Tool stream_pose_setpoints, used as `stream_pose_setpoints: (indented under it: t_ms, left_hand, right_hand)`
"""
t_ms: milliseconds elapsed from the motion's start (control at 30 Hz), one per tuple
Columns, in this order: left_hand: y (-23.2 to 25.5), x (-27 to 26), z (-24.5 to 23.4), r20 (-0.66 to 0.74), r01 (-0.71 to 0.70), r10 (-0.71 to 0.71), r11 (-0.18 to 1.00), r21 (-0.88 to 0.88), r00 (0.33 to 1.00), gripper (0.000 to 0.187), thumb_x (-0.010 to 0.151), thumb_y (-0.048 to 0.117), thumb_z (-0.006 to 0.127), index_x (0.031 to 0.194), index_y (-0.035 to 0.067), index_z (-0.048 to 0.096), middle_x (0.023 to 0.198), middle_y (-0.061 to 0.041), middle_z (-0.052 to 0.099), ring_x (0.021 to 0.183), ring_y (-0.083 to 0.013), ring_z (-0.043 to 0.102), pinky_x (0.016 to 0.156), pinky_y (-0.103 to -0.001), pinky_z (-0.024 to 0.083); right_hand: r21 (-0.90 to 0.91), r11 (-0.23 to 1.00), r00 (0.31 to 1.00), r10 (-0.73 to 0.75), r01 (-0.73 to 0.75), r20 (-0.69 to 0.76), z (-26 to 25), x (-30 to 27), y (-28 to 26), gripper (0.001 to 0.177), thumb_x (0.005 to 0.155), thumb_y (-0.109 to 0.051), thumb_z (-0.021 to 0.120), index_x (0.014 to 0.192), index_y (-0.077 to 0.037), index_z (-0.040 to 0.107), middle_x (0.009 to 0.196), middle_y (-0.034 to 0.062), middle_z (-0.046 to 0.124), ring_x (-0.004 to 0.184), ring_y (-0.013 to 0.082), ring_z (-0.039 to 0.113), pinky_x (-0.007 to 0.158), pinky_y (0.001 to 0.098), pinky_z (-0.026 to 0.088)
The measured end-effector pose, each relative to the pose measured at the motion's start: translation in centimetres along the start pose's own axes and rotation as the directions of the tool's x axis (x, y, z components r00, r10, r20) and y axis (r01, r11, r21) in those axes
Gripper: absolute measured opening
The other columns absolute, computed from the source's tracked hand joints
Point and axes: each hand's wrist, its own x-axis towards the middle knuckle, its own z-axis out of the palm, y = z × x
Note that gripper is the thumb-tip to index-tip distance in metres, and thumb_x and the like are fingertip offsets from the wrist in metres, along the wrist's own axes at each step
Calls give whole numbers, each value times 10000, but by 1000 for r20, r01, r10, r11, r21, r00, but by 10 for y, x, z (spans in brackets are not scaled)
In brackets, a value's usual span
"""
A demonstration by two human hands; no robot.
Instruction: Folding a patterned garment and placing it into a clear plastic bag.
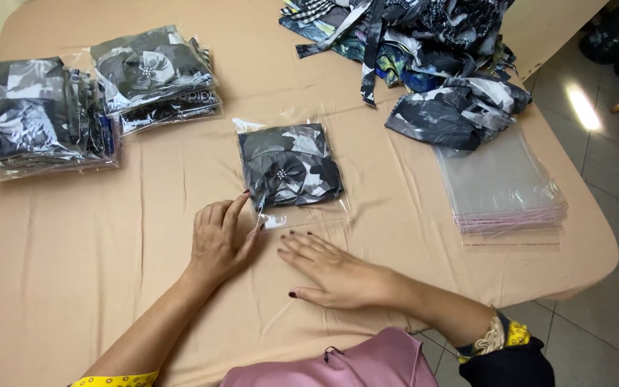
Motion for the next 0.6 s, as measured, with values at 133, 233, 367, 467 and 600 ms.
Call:
stream_pose_setpoints:
  t_ms: [133,233,367,467,600]
  left_hand:
    - [12,7,-11,3,-26,26,1000,16,1000,817,824,395,672,1553,132,411,949,-25,542,902,-216,569,886,-384,407]
    - [16,9,-12,1,-44,44,999,20,999,814,831,368,699,1544,99,414,784,-18,591,745,-202,596,833,-365,421]
    - [18,10,-12,-30,-84,85,996,14,996,800,803,302,701,1532,96,444,758,8,624,716,-164,598,794,-333,434]
    - [20,11,-14,-41,-101,100,995,-11,994,789,777,241,702,1518,103,471,759,17,631,714,-156,600,793,-326,441]
    - [21,11,-11,-36,-116,114,992,-45,993,787,752,182,712,1505,114,495,765,27,632,720,-147,601,800,-308,449]
  right_hand:
    - [-260,965,977,-17,-41,-214,53,24,39,734,997,-423,523,1542,17,303,1566,311,307,1498,484,197,1211,572,154]
    - [-355,930,951,-18,-97,-308,61,38,43,777,994,-510,482,1544,6,298,1585,299,269,1516,468,154,1222,561,96]
    - [-350,914,941,84,-204,-328,59,51,42,764,1025,-559,376,1533,9,319,1605,313,212,1511,516,69,1195,637,44]
    - [-340,896,927,170,-287,-334,53,59,42,758,1044,-569,318,1553,-8,297,1623,312,171,1509,524,48,1163,692,9]
    - [-330,874,915,255,-357,-314,53,68,43,745,1040,-583,266,1523,-24,360,1629,298,181,1521,496,66,1154,721,0]
